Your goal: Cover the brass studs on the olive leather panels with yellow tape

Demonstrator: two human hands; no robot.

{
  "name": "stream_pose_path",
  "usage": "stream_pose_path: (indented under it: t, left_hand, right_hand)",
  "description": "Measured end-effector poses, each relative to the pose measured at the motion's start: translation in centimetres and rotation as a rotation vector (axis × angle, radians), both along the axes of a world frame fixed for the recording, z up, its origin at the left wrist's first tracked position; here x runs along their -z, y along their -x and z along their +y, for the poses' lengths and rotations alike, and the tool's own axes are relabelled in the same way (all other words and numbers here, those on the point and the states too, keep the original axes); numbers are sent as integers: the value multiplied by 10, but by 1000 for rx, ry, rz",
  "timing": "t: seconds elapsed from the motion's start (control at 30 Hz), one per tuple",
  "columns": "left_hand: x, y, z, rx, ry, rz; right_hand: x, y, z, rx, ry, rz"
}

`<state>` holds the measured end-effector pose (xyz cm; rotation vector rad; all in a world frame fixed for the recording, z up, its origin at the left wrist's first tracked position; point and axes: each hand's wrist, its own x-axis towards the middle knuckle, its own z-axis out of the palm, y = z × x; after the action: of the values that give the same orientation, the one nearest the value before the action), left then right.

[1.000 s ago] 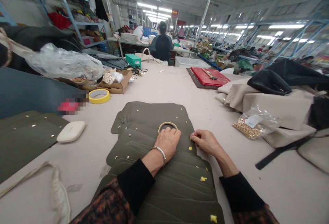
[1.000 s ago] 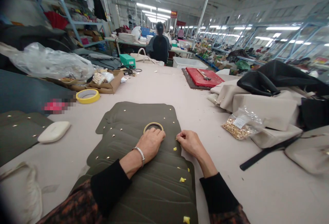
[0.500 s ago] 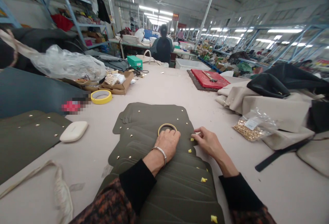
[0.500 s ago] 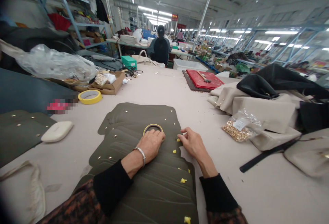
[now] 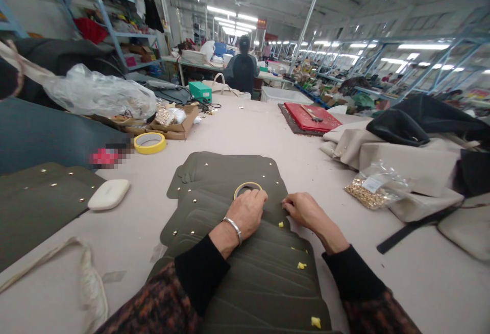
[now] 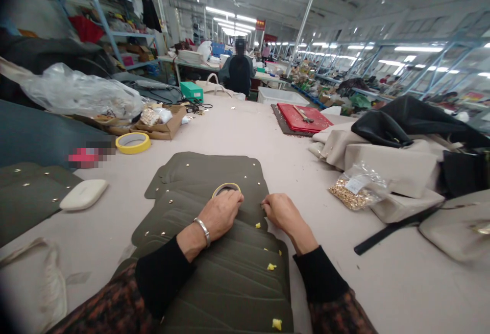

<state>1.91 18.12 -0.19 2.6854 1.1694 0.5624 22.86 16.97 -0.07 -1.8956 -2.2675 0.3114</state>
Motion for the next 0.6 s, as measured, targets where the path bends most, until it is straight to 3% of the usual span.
stream_pose_path:
  t: [0.17,0.3,0.37,0.47,0.6]
  left_hand:
    - [-1,5,-2,22,-43,-124]
    - [1,8,-3,108,-90,-368]
    - [1,9,-4,138,-78,-397]
    - [0,9,-7,119,-33,-353]
    - [2,8,-9,131,-26,-328]
  right_hand:
    - [-4,-2,4,117,109,154]
    - [-6,-6,-13,53,238,292]
    - [-9,-2,-23,38,142,332]
    - [-16,12,-34,41,-127,489]
    - [-23,33,-39,-159,-339,561]
